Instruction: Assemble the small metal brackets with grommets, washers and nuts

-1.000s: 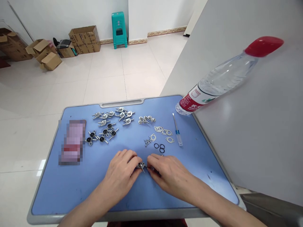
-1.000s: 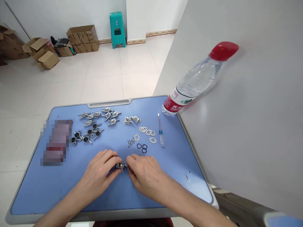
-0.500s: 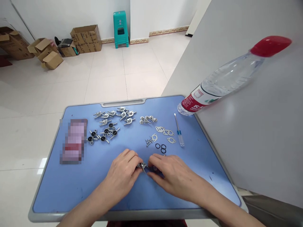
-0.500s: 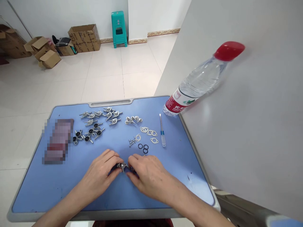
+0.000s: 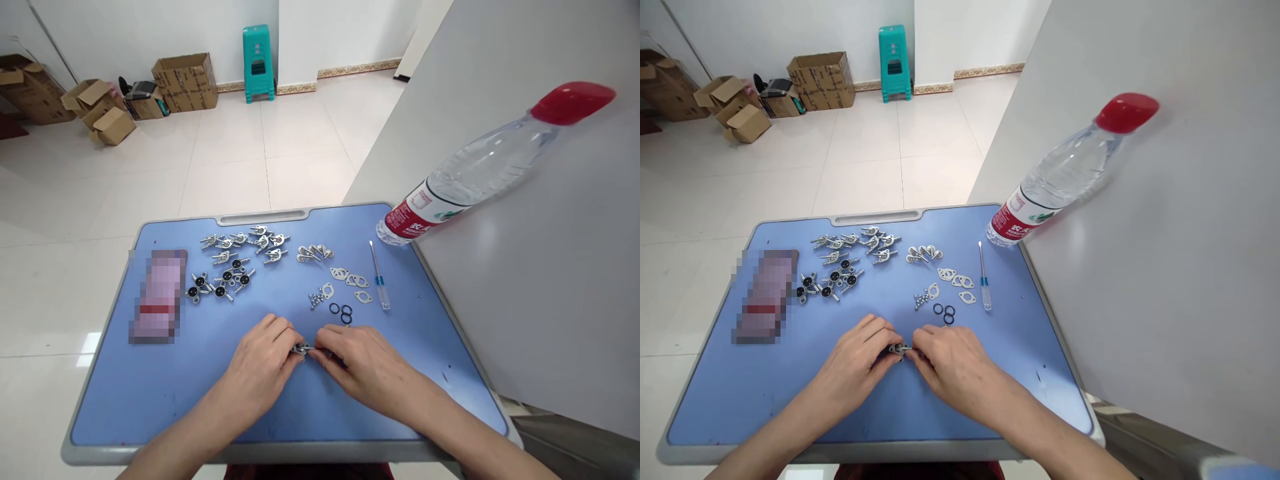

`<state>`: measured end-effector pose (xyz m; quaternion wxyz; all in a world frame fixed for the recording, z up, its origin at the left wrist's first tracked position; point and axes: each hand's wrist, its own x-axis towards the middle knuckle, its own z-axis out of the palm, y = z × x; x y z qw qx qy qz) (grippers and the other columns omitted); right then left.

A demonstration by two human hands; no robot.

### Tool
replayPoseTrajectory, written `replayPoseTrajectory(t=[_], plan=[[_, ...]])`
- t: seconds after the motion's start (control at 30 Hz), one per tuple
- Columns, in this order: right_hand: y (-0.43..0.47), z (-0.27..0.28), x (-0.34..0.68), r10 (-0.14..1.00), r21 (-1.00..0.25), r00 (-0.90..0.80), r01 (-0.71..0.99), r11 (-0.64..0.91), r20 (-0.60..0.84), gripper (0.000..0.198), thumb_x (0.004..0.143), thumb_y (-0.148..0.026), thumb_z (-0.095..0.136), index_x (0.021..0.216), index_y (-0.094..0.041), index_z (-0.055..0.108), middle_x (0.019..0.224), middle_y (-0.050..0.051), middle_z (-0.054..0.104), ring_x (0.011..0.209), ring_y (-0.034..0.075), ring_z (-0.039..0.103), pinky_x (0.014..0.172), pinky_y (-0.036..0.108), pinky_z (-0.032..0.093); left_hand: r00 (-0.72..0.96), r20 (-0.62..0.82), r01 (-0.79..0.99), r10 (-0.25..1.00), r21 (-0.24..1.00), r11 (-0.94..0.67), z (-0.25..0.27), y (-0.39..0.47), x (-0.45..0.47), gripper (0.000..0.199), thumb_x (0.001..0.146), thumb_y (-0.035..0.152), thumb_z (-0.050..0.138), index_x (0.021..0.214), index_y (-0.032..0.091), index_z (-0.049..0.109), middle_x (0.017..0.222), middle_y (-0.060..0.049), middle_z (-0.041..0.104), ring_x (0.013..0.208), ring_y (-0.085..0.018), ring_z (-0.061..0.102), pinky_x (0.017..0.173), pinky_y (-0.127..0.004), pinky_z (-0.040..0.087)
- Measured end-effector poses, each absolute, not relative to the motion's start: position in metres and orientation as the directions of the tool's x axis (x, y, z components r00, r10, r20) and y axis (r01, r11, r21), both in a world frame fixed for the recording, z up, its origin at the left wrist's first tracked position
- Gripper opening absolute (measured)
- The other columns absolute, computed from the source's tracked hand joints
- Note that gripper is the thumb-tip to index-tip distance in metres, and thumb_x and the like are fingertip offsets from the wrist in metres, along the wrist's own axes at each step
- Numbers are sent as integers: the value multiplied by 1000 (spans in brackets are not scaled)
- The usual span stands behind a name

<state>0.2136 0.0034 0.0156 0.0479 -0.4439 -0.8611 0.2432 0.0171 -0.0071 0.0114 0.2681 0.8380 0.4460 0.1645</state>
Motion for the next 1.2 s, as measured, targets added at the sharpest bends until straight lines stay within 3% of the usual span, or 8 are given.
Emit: replayPoseTrajectory(t=[0.27, 0.6, 0.83, 0.97, 1.2], plan=[[2, 17, 218, 721, -321, -693, 684, 655, -6, 27, 95, -17, 42, 71, -18, 53, 65, -1, 54, 46, 10, 39, 47, 28, 18, 541, 24, 679, 841, 577, -453, 9, -8, 17, 8, 89, 11, 59, 93, 18, 58, 88, -2, 60, 83, -19, 53, 69, -33, 47], [-4, 20, 213, 614, -380, -789, 567, 730, 2, 19, 88, -10, 40, 77, -18, 52, 69, 0, 58, 49, 13, 43, 48, 30, 18, 549, 46, 658, 834, 593, -465, 8, -9, 17, 13, 87, 5, 58, 91, 17, 58, 87, -2, 60, 82, -19, 53, 68, -31, 45], [0, 16, 221, 749, -369, -660, 711, 599, -57, 9, 89, -14, 50, 82, -18, 54, 68, -1, 60, 49, 12, 48, 49, 28, 18, 541, 54, 655, 839, 599, -461, 10, -8, 16, 11, 89, 8, 56, 92, 17, 59, 86, -1, 60, 81, -18, 52, 70, -31, 45], [0, 13, 221, 760, -339, -643, 738, 583, -95, 13, 88, -9, 51, 78, -18, 54, 65, -2, 61, 47, 12, 50, 48, 29, 17, 531, 54, 665, 846, 593, -455, 11, -7, 17, 12, 89, 8, 53, 93, 17, 59, 86, -2, 59, 80, -19, 52, 69, -32, 45], [0, 12, 217, 788, -398, -607, 750, 529, -97, 8, 88, -11, 52, 85, -17, 57, 69, 0, 65, 49, 13, 53, 48, 28, 17, 531, 44, 679, 847, 576, -455, 14, -6, 17, 10, 88, 9, 55, 92, 18, 58, 84, -1, 59, 79, -19, 52, 68, -31, 44]])
